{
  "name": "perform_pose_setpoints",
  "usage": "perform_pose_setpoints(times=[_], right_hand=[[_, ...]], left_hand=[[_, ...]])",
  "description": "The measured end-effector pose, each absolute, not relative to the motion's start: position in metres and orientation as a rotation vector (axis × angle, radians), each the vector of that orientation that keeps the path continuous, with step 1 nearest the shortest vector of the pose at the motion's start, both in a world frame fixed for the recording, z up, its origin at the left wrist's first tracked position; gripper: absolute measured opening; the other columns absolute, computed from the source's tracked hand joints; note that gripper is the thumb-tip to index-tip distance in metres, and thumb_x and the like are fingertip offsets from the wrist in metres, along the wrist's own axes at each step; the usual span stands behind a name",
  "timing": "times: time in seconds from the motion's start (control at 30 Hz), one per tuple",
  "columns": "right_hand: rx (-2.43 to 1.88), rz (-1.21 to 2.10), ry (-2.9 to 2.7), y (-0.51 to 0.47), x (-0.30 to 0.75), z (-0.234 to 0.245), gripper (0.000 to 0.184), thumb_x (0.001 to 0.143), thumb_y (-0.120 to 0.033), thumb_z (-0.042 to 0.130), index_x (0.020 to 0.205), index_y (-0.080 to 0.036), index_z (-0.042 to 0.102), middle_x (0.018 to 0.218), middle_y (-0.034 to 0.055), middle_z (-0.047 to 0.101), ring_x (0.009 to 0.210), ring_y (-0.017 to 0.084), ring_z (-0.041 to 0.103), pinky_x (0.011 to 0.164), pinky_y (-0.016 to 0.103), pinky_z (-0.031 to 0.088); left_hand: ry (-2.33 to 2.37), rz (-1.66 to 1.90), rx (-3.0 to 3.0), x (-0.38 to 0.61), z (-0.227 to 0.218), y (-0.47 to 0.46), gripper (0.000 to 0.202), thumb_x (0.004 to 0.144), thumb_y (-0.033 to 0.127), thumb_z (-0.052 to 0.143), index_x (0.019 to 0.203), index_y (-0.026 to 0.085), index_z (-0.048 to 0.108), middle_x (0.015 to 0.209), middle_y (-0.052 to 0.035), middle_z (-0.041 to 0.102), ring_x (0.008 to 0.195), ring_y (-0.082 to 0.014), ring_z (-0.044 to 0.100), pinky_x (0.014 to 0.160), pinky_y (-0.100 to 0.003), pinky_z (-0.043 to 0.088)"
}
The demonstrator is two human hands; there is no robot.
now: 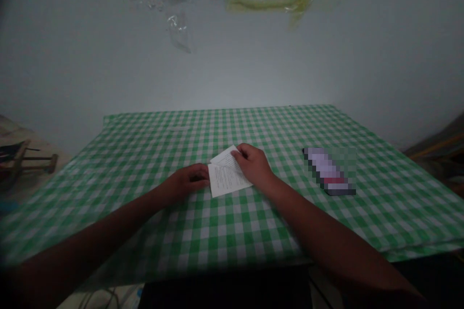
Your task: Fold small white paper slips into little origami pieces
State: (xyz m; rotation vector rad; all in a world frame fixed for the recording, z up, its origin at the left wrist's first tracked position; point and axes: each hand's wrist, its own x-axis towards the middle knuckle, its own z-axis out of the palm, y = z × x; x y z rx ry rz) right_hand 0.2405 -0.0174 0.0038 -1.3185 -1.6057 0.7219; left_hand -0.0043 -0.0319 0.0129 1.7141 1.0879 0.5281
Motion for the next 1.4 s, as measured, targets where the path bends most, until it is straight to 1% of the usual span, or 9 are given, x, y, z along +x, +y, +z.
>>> perform_pose_setpoints(times=[0.17, 0.27, 0.33, 0.5, 0.67, 0.77, 0.83, 1.1, 1.4], right_hand=[[-1.269, 1.013, -1.367, -0.016, 0.241, 0.004, 0.024, 0.081, -0.045, 0.065, 0.077, -0.022, 0.063, 0.071, -0.0002, 0.062, 0.063, 0.016, 0.055, 0.057, 0.03, 0.042], [-1.214, 1.147, -1.259, -0.016, 0.241, 0.004, 0.024, 0.078, -0.045, 0.068, 0.078, -0.022, 0.064, 0.072, -0.0002, 0.064, 0.063, 0.016, 0.057, 0.057, 0.029, 0.043], [-1.213, 1.189, -1.227, -0.015, 0.242, 0.003, 0.023, 0.077, -0.044, 0.069, 0.077, -0.022, 0.063, 0.072, -0.0004, 0.063, 0.062, 0.015, 0.057, 0.056, 0.029, 0.043], [-1.26, 1.248, -1.25, -0.013, 0.247, 0.002, 0.024, 0.077, -0.044, 0.07, 0.077, -0.021, 0.062, 0.07, -0.0008, 0.062, 0.06, 0.015, 0.055, 0.052, 0.028, 0.041], [-1.269, 1.154, -1.411, -0.014, 0.248, 0.003, 0.025, 0.081, -0.044, 0.068, 0.075, -0.022, 0.059, 0.069, -0.0014, 0.059, 0.06, 0.014, 0.053, 0.052, 0.028, 0.039], [-1.262, 1.088, -1.472, -0.012, 0.246, 0.0, 0.025, 0.083, -0.045, 0.065, 0.076, -0.022, 0.058, 0.068, -0.0017, 0.058, 0.06, 0.015, 0.052, 0.051, 0.028, 0.039], [-1.254, 1.052, -1.497, -0.01, 0.246, -0.002, 0.025, 0.084, -0.045, 0.063, 0.077, -0.022, 0.058, 0.068, -0.0017, 0.057, 0.06, 0.015, 0.052, 0.051, 0.027, 0.039], [-1.269, 0.966, -1.536, -0.002, 0.247, -0.007, 0.024, 0.083, -0.044, 0.062, 0.076, -0.022, 0.059, 0.07, -0.0014, 0.059, 0.062, 0.015, 0.052, 0.054, 0.027, 0.039], [-1.244, 0.939, -1.555, 0.002, 0.249, -0.01, 0.024, 0.084, -0.044, 0.062, 0.075, -0.022, 0.058, 0.07, -0.0018, 0.058, 0.063, 0.015, 0.052, 0.056, 0.028, 0.039]], left_hand=[[1.166, 0.541, 1.633, 0.008, 0.015, -0.022, 0.033, 0.084, 0.041, 0.069, 0.11, 0.021, 0.067, 0.115, -0.0078, 0.074, 0.104, -0.0264, 0.07, 0.09, -0.04, 0.053], [1.146, 0.623, 1.523, 0.02, 0.005, -0.014, 0.032, 0.086, 0.041, 0.066, 0.108, 0.019, 0.065, 0.108, -0.0097, 0.075, 0.095, -0.0255, 0.072, 0.079, -0.037, 0.054], [1.114, 0.694, 1.459, 0.024, -0.004, -0.011, 0.029, 0.084, 0.038, 0.068, 0.103, 0.017, 0.065, 0.104, -0.0098, 0.075, 0.091, -0.0238, 0.072, 0.076, -0.035, 0.054], [1.057, 0.707, 1.542, 0.016, -0.014, -0.013, 0.018, 0.082, 0.032, 0.067, 0.09, 0.018, 0.06, 0.089, -0.005, 0.072, 0.08, -0.02, 0.069, 0.068, -0.031, 0.05], [0.933, 0.671, 1.536, 0.008, -0.005, -0.016, 0.019, 0.081, 0.028, 0.069, 0.095, 0.018, 0.061, 0.086, -0.0026, 0.071, 0.08, -0.0194, 0.069, 0.071, -0.032, 0.051], [0.933, 0.667, 1.481, 0.011, -0.003, -0.015, 0.029, 0.082, 0.033, 0.07, 0.105, 0.017, 0.064, 0.097, -0.0059, 0.075, 0.089, -0.0224, 0.071, 0.08, -0.036, 0.054], [0.989, 0.676, 1.478, 0.012, -0.004, -0.014, 0.032, 0.082, 0.039, 0.071, 0.105, 0.017, 0.065, 0.1, -0.0075, 0.076, 0.091, -0.0237, 0.072, 0.082, -0.038, 0.054], [1.065, 0.665, 1.528, 0.011, -0.008, -0.012, 0.027, 0.082, 0.04, 0.072, 0.097, 0.018, 0.068, 0.093, -0.0066, 0.078, 0.085, -0.0223, 0.073, 0.075, -0.034, 0.054], [1.106, 0.663, 1.519, 0.012, -0.005, -0.011, 0.025, 0.082, 0.038, 0.073, 0.097, 0.018, 0.071, 0.095, -0.0071, 0.079, 0.086, -0.0231, 0.075, 0.077, -0.036, 0.056]])
